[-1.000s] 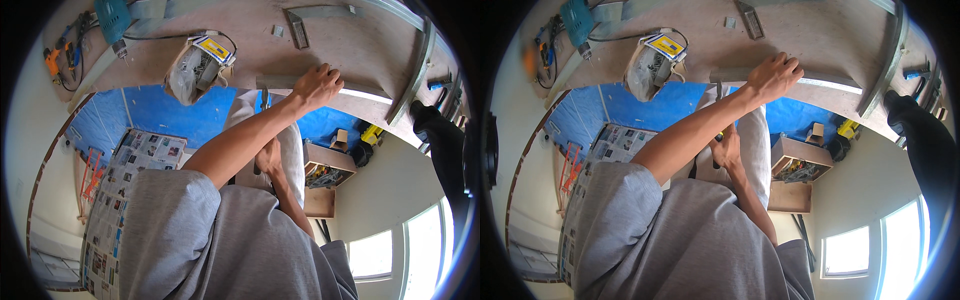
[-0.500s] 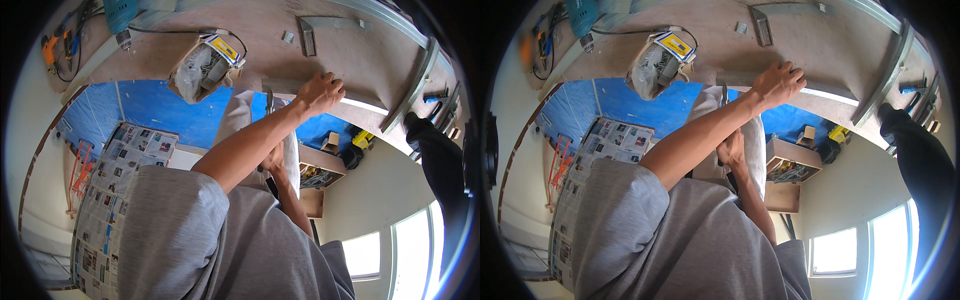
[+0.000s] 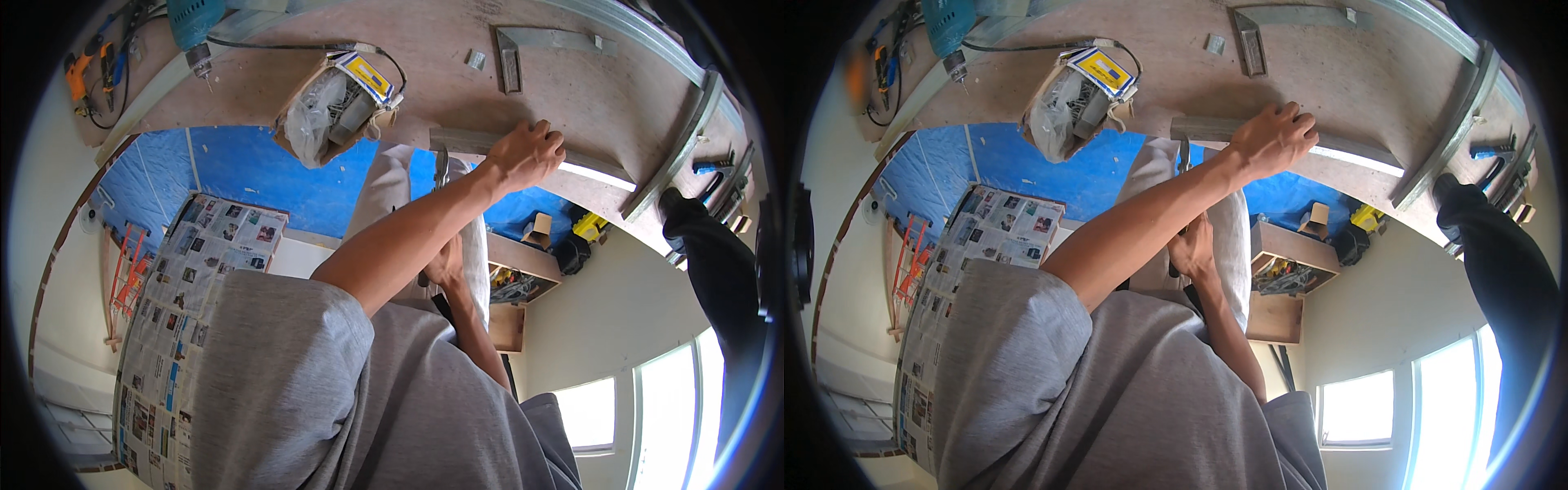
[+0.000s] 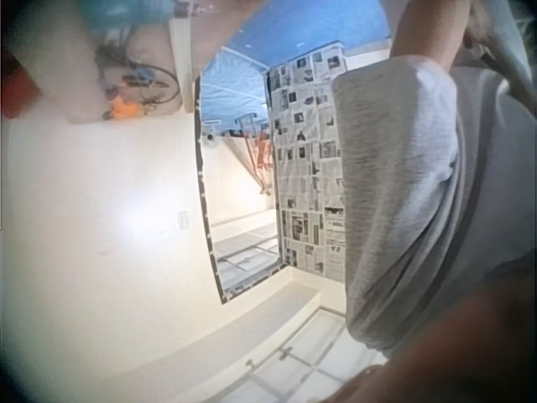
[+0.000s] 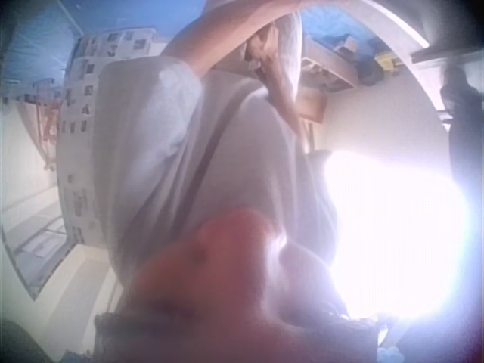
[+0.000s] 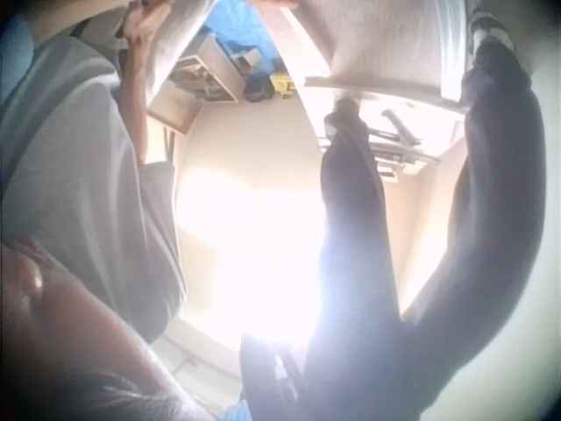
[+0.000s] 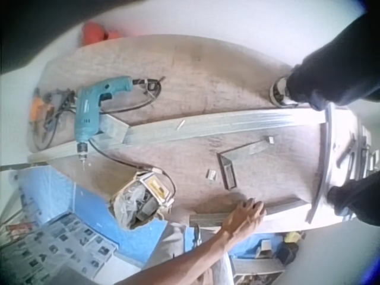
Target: The person uses tin snips to cut a long metal profile into shorter segments on a workbench. They repeatedly position the profile, cut it, and place the cut pieces aside while another person works nearby.
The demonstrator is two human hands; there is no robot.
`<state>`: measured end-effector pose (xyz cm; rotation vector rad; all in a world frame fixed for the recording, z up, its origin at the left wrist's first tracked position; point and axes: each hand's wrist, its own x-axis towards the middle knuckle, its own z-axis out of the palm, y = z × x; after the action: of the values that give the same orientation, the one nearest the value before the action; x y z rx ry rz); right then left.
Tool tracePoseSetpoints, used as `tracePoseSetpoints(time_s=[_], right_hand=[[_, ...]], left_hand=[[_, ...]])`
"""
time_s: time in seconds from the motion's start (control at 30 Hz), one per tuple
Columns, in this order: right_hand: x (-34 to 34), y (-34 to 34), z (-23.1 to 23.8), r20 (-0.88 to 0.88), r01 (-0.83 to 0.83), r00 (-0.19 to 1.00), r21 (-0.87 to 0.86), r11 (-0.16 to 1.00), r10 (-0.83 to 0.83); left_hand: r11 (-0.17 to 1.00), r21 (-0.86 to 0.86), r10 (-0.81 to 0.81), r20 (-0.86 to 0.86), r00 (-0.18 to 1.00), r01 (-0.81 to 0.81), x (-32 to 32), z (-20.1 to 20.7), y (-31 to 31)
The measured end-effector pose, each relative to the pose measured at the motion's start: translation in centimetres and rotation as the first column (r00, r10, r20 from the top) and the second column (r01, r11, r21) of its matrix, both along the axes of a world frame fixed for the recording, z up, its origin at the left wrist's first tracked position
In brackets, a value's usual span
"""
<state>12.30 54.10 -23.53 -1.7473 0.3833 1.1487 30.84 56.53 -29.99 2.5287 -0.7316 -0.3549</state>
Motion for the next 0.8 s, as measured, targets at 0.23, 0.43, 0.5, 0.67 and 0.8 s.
tracePoseSetpoints(time_s=[0.23,0.43,0.5,0.67,0.8], right_hand=[[0.5,-0.3,0.6,-0.037,0.026,0.999,-0.030,0.999,-0.028],[0.3,0.3,0.2,0.029,-0.043,0.999,0.000,0.999,0.043],[0.2,0.7,0.2,0.082,-0.069,0.994,0.001,0.998,0.069],[0.7,0.4,0.1,0.205,-0.068,0.977,0.008,0.998,0.065],[0.7,-0.2,-0.4,0.132,-0.074,0.988,-0.001,0.997,0.074]], left_hand=[[1.000,-0.013,-0.012,-0.033,0.999,0.012,0.1,0.1,0.1],[1.000,-0.029,0.001,-0.031,1.000,-0.002,0.0,0.0,0.1],[1.000,-0.024,0.009,-0.010,1.000,-0.009,0.0,0.0,0.1],[1.000,-0.020,0.023,0.000,1.000,-0.023,0.0,0.0,0.0],[0.999,-0.020,0.026,0.018,1.000,-0.025,-0.1,-0.1,0.0]])
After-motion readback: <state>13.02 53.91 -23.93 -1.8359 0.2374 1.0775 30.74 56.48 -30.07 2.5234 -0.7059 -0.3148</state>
